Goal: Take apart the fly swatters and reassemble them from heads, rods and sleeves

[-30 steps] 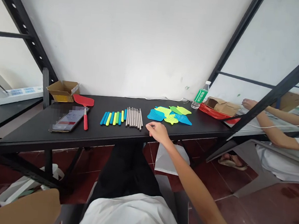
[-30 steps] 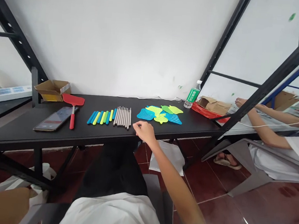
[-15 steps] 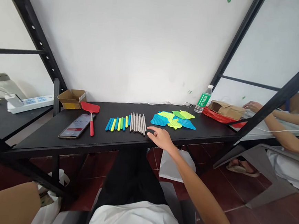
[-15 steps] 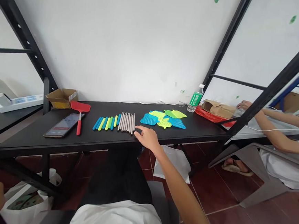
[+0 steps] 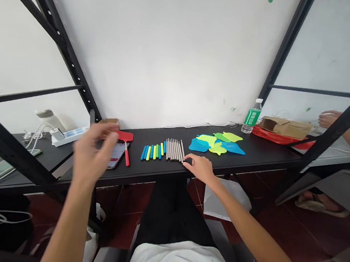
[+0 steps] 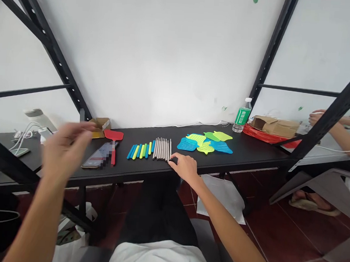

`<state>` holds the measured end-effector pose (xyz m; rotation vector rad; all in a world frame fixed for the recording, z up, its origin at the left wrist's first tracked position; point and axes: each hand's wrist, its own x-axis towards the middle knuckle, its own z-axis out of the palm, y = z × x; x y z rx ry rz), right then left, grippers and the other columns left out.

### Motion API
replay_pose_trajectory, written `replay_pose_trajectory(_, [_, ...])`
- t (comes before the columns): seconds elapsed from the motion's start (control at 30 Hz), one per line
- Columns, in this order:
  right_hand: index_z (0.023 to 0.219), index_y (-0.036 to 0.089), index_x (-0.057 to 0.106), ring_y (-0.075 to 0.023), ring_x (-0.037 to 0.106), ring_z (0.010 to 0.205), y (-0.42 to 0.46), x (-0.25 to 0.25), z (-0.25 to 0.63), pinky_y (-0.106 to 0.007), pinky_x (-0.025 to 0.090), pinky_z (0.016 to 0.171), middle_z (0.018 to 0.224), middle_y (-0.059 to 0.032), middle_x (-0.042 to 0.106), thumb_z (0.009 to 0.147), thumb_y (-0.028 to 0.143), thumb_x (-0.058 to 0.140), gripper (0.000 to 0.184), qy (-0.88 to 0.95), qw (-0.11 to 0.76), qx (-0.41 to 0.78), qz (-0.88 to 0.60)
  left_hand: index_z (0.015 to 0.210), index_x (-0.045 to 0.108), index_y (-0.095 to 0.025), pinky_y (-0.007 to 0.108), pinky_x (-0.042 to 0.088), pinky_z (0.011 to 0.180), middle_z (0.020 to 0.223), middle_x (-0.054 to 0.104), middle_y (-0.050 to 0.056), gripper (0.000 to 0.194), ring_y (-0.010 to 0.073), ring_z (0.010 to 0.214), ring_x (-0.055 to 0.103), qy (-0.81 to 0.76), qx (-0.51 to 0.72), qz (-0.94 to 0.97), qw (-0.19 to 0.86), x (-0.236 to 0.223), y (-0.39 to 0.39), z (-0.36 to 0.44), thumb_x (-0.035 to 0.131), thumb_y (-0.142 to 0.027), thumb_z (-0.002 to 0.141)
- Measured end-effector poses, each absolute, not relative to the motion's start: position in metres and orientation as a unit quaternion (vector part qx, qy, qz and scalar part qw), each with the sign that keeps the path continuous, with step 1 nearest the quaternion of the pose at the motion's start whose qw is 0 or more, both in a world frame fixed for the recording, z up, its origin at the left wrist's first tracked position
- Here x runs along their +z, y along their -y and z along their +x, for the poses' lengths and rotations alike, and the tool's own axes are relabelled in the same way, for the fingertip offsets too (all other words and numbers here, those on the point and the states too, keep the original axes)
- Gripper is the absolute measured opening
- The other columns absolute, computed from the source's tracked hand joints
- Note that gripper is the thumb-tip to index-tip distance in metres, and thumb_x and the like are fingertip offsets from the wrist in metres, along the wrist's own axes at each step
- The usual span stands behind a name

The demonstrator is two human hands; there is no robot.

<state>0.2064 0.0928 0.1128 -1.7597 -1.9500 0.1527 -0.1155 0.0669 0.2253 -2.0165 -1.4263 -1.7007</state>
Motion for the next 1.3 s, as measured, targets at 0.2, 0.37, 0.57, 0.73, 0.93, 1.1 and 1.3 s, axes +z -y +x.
replay_pose_trajectory(0.2, [0.101,0.032,0.071,-0.0191,0.064,0.072,-0.095,0.108,0.201,-0.027,0.025,0.058,0.069,0.0024,0.07,0.09,0.042,0.059,0.019,0.7,0.271,0.038,-0.66,0.122,0.066,-0.019,0.041,0.045,0.1,0.129,0.062,0.011,0.039,0.0291,0.117,0.058,0.593,-0.299,-0.745,0.065,0.142,-0.129,-0.133,0.047,-0.03,0.09])
replay_pose_trajectory(0.37, [0.102,0.034,0.071,-0.0175,0.062,0.067,-0.094,0.109,0.203,-0.027,0.024,0.056,0.063,0.0045,0.066,0.089,0.039,0.057,0.019,0.714,0.268,0.044,-0.645,0.121,0.067,-0.018,0.043,0.046,0.097,0.123,0.066,0.011,0.04,0.0319,0.112,0.058,0.611,-0.206,-0.761,0.072,0.117,-0.136,-0.128,0.046,-0.026,0.089])
replay_pose_trajectory(0.57, [0.101,0.032,0.07,-0.0187,0.062,0.069,-0.095,0.105,0.2,-0.026,0.025,0.058,0.065,0.0028,0.067,0.089,0.046,0.059,0.022,0.704,0.263,0.022,-0.659,0.113,0.071,-0.018,0.04,0.048,0.092,0.115,0.065,0.013,0.038,0.0302,0.105,0.06,0.644,-0.231,-0.724,0.09,0.117,-0.136,-0.123,0.046,-0.016,0.085])
replay_pose_trajectory(0.73, [0.096,0.03,0.071,-0.0203,0.064,0.072,-0.096,0.1,0.194,-0.027,0.026,0.059,0.068,-0.0001,0.068,0.092,0.046,0.054,0.023,0.686,0.253,-0.002,-0.682,0.127,0.062,-0.018,0.04,0.05,0.08,0.113,0.061,0.016,0.044,0.0309,0.097,0.063,0.701,-0.242,-0.666,0.079,0.116,-0.135,-0.121,0.048,-0.019,0.085])
replay_pose_trajectory(0.93, [0.096,0.029,0.072,-0.018,0.06,0.064,-0.095,0.106,0.201,-0.027,0.026,0.057,0.061,0.0023,0.063,0.091,0.042,0.054,0.023,0.697,0.305,0.053,-0.647,0.128,0.058,-0.019,0.038,0.048,0.076,0.104,0.066,0.015,0.046,0.0308,0.096,0.064,0.704,-0.272,-0.654,0.055,0.126,-0.131,-0.122,0.049,-0.017,0.083])
replay_pose_trajectory(1.1, [0.091,0.023,0.072,-0.0164,0.049,0.054,-0.097,0.113,0.211,-0.027,0.03,0.056,0.052,0.0036,0.05,0.09,0.045,0.05,0.03,0.693,0.404,0.145,-0.579,0.116,0.06,-0.022,0.031,0.046,0.07,0.097,0.071,0.006,0.033,0.0223,0.079,0.065,0.649,-0.399,-0.647,0.006,0.155,-0.114,-0.11,0.05,-0.02,0.085])
replay_pose_trajectory(1.3, [0.1,0.018,0.066,-0.0113,0.037,0.046,-0.083,0.135,0.204,-0.025,0.027,0.048,0.054,0.0054,0.046,0.091,0.056,0.053,0.042,0.647,0.493,0.399,-0.423,0.102,0.061,-0.02,0.026,0.05,0.067,0.098,0.073,0.006,0.018,0.0167,0.078,0.067,0.472,-0.588,-0.647,-0.111,0.19,-0.067,-0.053,0.052,-0.033,0.093])
